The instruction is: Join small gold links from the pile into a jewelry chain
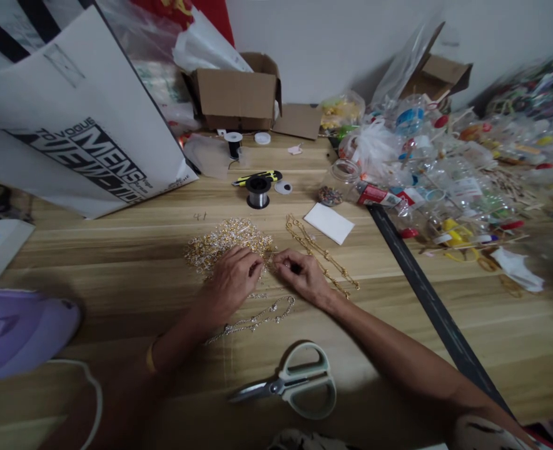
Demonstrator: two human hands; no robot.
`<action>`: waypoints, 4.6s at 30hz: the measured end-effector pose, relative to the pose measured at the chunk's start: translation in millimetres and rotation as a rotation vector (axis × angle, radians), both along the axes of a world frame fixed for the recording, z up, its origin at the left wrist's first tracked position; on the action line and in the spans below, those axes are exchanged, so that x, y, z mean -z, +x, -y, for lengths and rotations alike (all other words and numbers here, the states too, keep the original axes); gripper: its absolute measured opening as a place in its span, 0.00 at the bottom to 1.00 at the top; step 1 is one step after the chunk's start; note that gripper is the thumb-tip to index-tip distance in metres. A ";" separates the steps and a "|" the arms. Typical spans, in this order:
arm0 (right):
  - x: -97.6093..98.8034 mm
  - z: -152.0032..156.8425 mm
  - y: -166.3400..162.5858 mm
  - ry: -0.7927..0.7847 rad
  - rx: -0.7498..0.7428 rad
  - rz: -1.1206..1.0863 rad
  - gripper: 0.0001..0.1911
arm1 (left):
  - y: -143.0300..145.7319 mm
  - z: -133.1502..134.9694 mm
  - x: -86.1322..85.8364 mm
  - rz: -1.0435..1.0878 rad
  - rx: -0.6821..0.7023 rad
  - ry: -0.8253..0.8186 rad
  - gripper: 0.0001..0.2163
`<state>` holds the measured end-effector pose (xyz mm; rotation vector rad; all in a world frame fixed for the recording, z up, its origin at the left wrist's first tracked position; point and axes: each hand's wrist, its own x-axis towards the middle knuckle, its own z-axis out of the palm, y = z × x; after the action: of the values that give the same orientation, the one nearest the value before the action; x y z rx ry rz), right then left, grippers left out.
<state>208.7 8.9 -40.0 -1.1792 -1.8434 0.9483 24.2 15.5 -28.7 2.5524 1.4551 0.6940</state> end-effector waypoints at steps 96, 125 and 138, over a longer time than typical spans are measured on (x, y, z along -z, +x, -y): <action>-24.0 -7.5 18.1 -0.618 -0.371 -0.388 0.09 | -3.6 -4.7 -3.7 1.352 -0.201 -0.807 0.07; -33.5 1.6 14.3 -0.394 -0.396 -0.274 0.09 | 1.8 4.9 -12.0 1.068 0.007 -0.772 0.07; -39.9 11.3 10.2 -0.219 -0.389 -0.047 0.09 | 10.9 16.9 -7.3 0.957 0.111 -0.788 0.05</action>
<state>218.9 -2.4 -0.1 -0.9251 -2.0099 1.4119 35.1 -1.4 -21.4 1.3623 0.9414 0.8941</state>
